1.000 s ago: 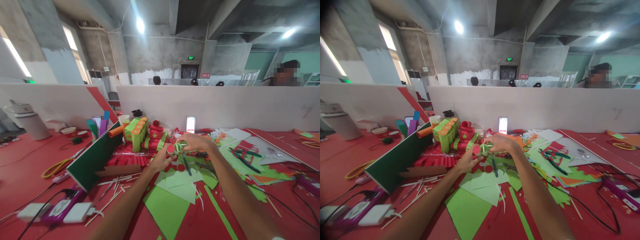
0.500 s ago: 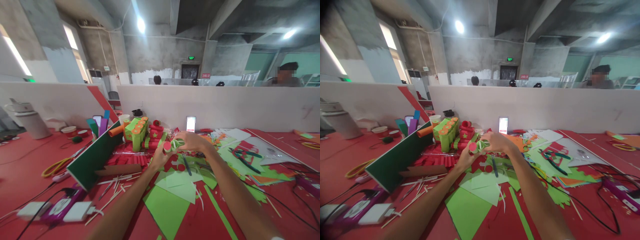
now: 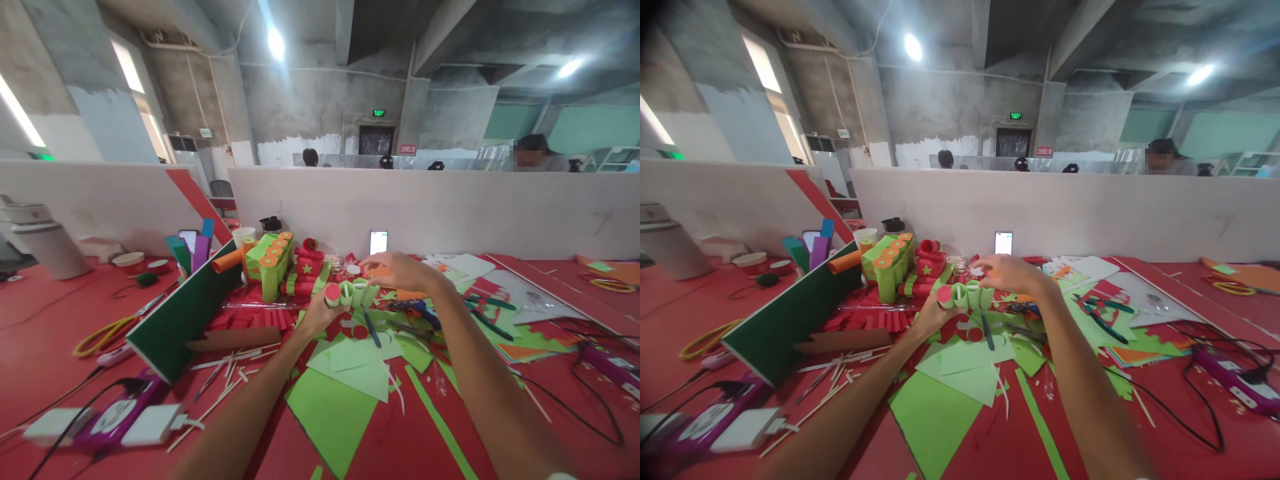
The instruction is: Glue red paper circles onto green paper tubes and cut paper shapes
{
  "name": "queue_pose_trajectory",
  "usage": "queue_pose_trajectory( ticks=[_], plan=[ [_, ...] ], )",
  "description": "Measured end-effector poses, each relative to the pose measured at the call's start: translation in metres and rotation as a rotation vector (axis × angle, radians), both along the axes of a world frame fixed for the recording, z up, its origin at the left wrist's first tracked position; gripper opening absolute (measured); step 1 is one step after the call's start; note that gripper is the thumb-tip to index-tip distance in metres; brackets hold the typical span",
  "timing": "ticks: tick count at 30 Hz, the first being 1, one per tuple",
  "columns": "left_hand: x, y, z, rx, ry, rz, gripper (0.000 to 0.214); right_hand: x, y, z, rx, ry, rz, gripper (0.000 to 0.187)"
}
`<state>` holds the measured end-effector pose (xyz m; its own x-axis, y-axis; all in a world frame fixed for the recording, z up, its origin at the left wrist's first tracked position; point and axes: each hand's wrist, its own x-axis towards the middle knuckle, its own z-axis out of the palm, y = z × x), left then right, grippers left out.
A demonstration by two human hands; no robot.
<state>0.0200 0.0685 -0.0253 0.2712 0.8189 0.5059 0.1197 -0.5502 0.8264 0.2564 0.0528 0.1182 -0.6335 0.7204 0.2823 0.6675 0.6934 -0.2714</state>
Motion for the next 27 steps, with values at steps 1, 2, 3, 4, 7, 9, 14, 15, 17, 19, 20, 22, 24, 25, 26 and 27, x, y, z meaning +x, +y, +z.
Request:
queue_pose_trajectory(
  ticks=[1,2,3,4,7,9,14,15,17,19,20,22,24,25,26,27],
  plan=[
    [0.000,-0.001,0.000,-0.004,0.002,-0.009,0.038,0.012,-0.003,0.002,-0.018,0.023,-0.075,0.040],
    [0.000,-0.001,0.001,-0.008,0.005,-0.016,0.038,0.026,-0.007,0.001,-0.044,0.033,-0.142,0.038],
    [0.000,-0.002,0.001,-0.011,0.007,-0.020,0.038,0.040,-0.009,-0.003,-0.081,0.038,-0.203,0.038],
    [0.001,-0.002,0.001,-0.013,0.007,-0.018,0.038,0.055,-0.011,-0.010,-0.128,0.025,-0.245,0.038],
    [0.001,-0.002,0.000,-0.017,0.006,-0.002,0.040,0.093,-0.013,-0.042,-0.234,-0.097,-0.456,0.029],
    [0.000,-0.002,0.000,-0.010,0.003,0.005,0.043,0.108,-0.011,-0.066,-0.265,-0.165,-0.669,0.031],
    [-0.001,-0.001,-0.001,0.006,0.028,0.016,0.040,0.117,0.002,-0.107,-0.332,-0.166,-0.714,0.038],
    [-0.001,-0.001,-0.001,0.003,0.041,0.025,0.037,0.117,0.004,-0.111,-0.346,-0.156,-0.703,0.038],
    [-0.001,0.000,-0.001,0.004,0.058,0.039,0.033,0.120,0.008,-0.118,-0.370,-0.130,-0.675,0.038],
    [-0.001,0.000,-0.002,0.008,0.057,0.049,0.032,0.125,0.010,-0.122,-0.395,-0.101,-0.642,0.039],
    [-0.001,0.000,-0.002,0.009,0.054,0.052,0.033,0.128,0.010,-0.123,-0.405,-0.085,-0.627,0.040],
    [0.000,0.000,-0.003,0.007,0.050,0.056,0.034,0.135,0.010,-0.125,-0.419,-0.051,-0.606,0.042],
    [0.000,0.000,-0.003,-0.002,0.045,0.052,0.035,0.141,0.009,-0.124,-0.422,-0.017,-0.600,0.042],
    [0.000,0.000,-0.003,-0.008,0.044,0.050,0.035,0.145,0.008,-0.123,-0.420,-0.005,-0.601,0.042],
    [0.000,-0.001,-0.003,-0.013,0.046,0.051,0.035,0.147,0.007,-0.122,-0.414,0.011,-0.599,0.042],
    [0.000,-0.002,-0.003,-0.016,0.049,0.056,0.035,0.149,0.005,-0.121,-0.409,0.042,-0.589,0.041]
  ],
)
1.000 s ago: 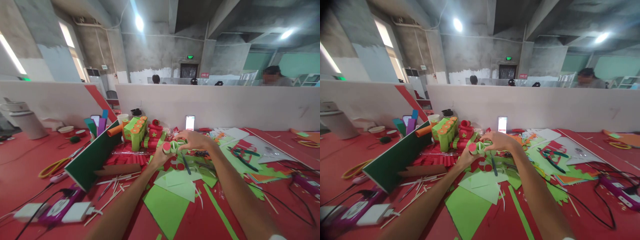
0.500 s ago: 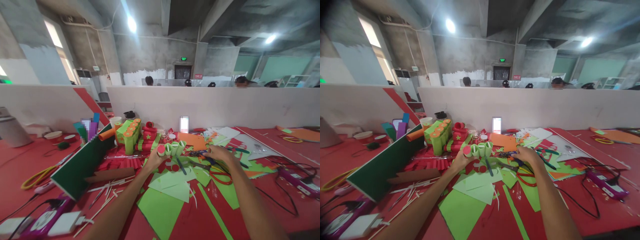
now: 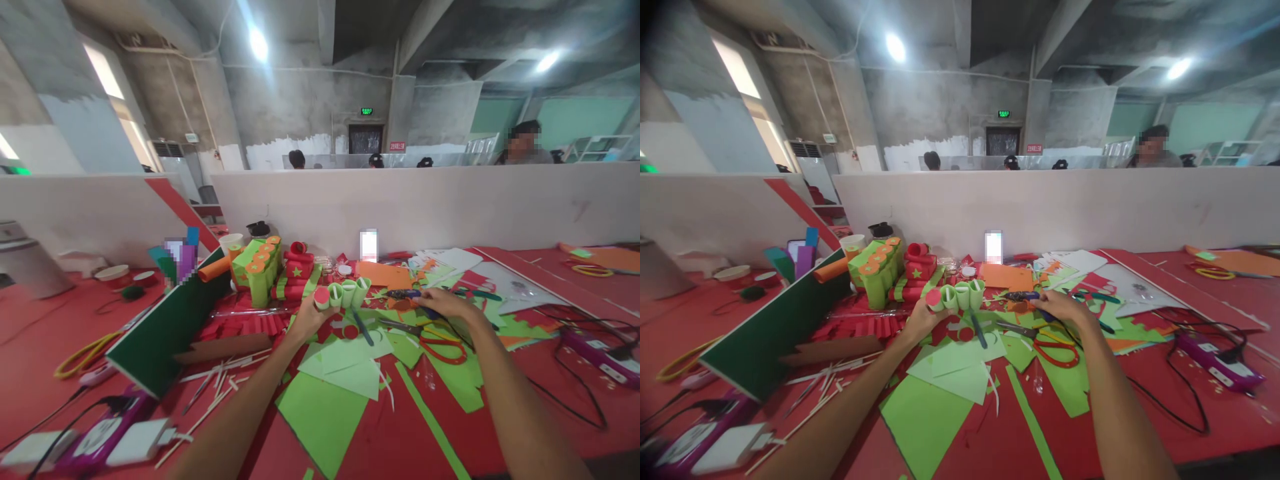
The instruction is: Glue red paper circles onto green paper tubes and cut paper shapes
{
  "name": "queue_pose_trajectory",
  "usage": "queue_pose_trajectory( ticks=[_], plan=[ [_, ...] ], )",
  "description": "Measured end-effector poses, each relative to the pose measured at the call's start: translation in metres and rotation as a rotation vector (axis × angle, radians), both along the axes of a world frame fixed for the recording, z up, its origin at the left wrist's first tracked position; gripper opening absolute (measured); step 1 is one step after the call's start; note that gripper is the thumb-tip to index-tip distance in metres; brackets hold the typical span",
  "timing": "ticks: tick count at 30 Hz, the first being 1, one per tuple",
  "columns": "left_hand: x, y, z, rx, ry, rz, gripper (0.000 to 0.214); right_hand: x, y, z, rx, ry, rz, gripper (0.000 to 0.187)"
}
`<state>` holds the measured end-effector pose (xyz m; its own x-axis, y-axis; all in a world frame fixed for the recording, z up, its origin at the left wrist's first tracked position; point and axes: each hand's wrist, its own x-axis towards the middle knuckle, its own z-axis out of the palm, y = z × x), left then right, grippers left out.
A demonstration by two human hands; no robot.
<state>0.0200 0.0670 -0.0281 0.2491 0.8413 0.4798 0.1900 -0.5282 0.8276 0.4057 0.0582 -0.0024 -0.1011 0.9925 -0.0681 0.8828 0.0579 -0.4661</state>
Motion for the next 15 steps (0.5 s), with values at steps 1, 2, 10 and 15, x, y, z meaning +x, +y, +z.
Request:
queue_pose_trajectory(
  ticks=[1,2,10,15],
  plan=[
    [0.000,-0.001,0.000,-0.001,0.003,0.007,0.035,0.001,-0.002,0.002,0.016,0.050,0.008,0.041],
    [0.000,-0.001,0.000,0.000,0.007,0.015,0.035,0.002,-0.004,0.004,0.034,0.121,0.020,0.040],
    [0.001,-0.005,0.000,-0.001,-0.025,-0.014,0.044,-0.020,-0.023,0.032,0.315,0.737,0.092,0.039],
    [0.000,-0.005,-0.002,0.056,-0.003,-0.029,0.049,-0.045,-0.031,0.038,0.425,0.932,0.189,0.029]
  ],
)
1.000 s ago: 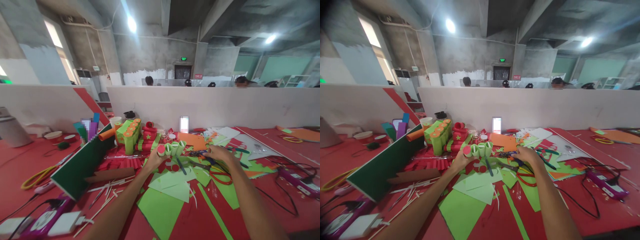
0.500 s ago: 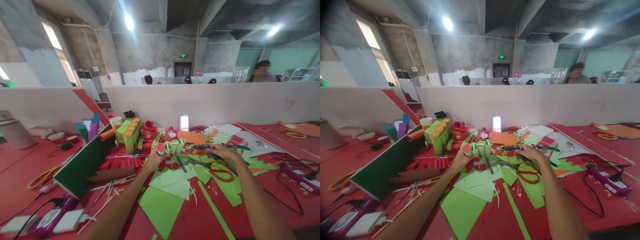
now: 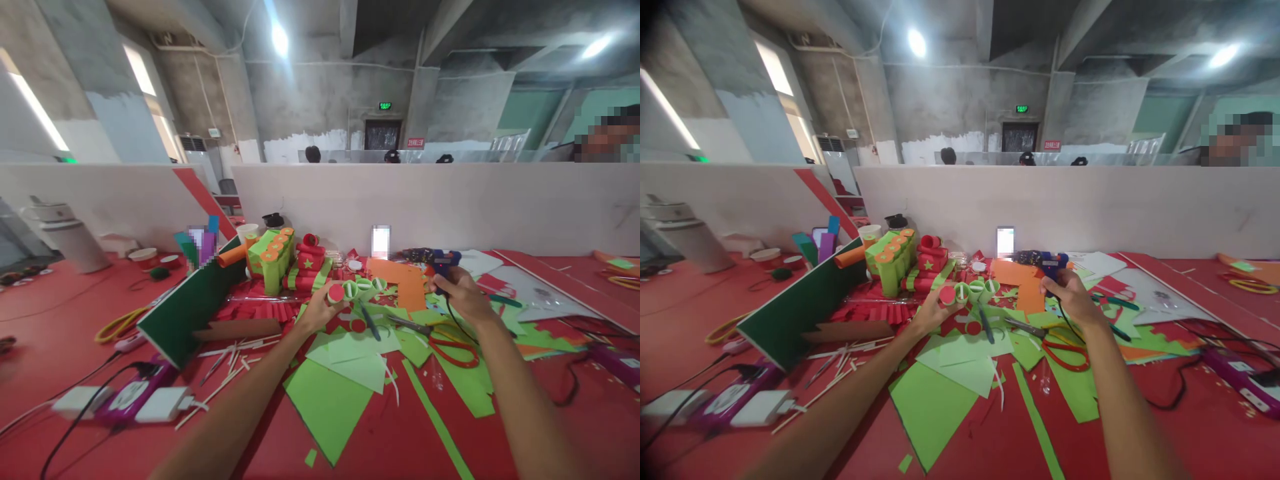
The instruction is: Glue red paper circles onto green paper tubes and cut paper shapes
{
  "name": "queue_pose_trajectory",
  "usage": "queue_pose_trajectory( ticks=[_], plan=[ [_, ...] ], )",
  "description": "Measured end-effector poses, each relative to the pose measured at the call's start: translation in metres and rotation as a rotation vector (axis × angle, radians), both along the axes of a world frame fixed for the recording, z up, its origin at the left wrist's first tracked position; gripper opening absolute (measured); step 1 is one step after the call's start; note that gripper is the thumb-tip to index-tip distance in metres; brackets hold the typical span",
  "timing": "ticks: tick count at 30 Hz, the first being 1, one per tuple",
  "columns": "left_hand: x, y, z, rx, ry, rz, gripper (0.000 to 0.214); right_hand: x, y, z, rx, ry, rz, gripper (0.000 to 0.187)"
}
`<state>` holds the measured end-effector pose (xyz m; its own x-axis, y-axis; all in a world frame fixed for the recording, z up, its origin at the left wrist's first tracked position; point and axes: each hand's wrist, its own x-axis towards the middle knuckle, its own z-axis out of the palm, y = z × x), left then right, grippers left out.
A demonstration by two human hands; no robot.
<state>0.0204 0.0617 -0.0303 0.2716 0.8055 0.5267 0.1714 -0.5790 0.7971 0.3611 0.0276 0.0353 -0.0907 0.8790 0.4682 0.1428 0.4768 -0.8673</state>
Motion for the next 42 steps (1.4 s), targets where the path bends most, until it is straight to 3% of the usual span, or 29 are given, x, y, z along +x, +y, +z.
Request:
queue_pose_trajectory(
  ticks=[5,15,25,42],
  plan=[
    [-0.001,-0.003,0.004,0.031,0.054,-0.012,0.048,-0.034,-0.011,0.001,-0.013,-0.137,0.040,0.033],
    [0.002,-0.001,0.001,0.067,0.076,0.009,0.046,-0.077,-0.025,0.006,0.054,-0.512,-0.067,0.037],
    [0.003,-0.004,0.004,0.059,0.088,0.013,0.049,-0.086,-0.016,-0.007,0.241,-0.624,-0.197,0.031],
    [0.005,-0.007,0.007,0.035,0.068,-0.010,0.054,-0.086,-0.013,-0.013,0.349,-0.656,-0.257,0.033]
  ],
)
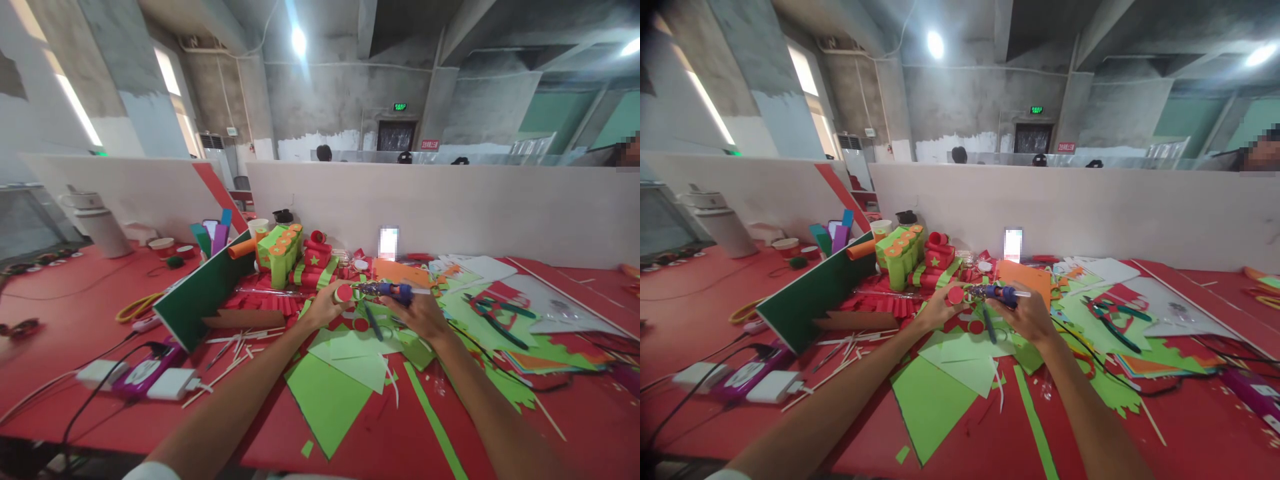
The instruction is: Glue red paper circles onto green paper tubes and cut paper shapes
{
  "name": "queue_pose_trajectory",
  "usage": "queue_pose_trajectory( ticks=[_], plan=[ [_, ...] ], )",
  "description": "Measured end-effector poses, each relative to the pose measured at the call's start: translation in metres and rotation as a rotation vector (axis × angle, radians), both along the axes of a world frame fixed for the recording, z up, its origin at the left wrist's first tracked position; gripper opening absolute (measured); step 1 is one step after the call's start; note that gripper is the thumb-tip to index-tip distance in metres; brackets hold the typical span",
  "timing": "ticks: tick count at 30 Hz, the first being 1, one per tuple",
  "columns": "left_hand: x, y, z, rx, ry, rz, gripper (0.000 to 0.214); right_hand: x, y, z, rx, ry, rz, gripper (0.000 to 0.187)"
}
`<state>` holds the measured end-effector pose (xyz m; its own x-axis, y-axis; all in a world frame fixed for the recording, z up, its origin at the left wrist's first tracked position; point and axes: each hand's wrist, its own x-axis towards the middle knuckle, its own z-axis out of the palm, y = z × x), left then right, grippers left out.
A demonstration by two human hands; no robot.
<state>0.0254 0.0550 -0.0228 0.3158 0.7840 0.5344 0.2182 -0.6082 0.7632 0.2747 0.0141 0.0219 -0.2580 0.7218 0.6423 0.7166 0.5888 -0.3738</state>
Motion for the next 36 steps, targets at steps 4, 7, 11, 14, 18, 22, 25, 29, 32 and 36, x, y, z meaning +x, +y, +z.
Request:
queue_pose_trajectory(
  ticks=[4,7,11,14,18,22,25,29,32,36],
  plan=[
    [-0.0002,0.0007,-0.0012,0.003,-0.005,0.002,0.054,-0.0011,-0.0013,0.0010,0.025,0.004,0.005,0.033],
    [-0.0011,0.0020,-0.0020,0.015,0.002,0.000,0.054,-0.0015,-0.0020,0.0019,0.040,-0.002,0.015,0.034],
    [-0.0026,0.0043,-0.0036,0.030,0.022,0.001,0.054,-0.0023,-0.0025,0.0024,0.052,-0.022,0.014,0.035],
    [-0.0029,0.0048,-0.0045,0.022,0.033,0.011,0.054,-0.0030,-0.0025,0.0024,0.062,-0.031,0.012,0.036],
    [-0.0016,0.0029,-0.0028,0.024,0.024,0.011,0.054,-0.0035,-0.0029,0.0028,0.088,-0.019,-0.020,0.038],
    [-0.0009,0.0024,-0.0021,0.021,0.026,0.011,0.053,-0.0029,-0.0031,0.0037,0.095,-0.010,-0.051,0.039],
    [-0.0017,0.0046,-0.0044,0.030,0.033,0.027,0.053,-0.0022,-0.0025,0.0036,0.092,-0.017,-0.061,0.039],
    [-0.0025,0.0060,-0.0062,0.033,0.029,0.021,0.054,-0.0019,-0.0019,0.0034,0.075,-0.008,-0.059,0.038],
    [-0.0018,0.0042,-0.0046,0.023,0.015,0.010,0.054,-0.0013,-0.0021,0.0044,0.078,-0.010,-0.062,0.038],
    [-0.0007,0.0014,-0.0020,0.008,-0.015,-0.011,0.054,0.0012,-0.0024,0.0068,0.080,0.002,-0.084,0.039]
  ],
)
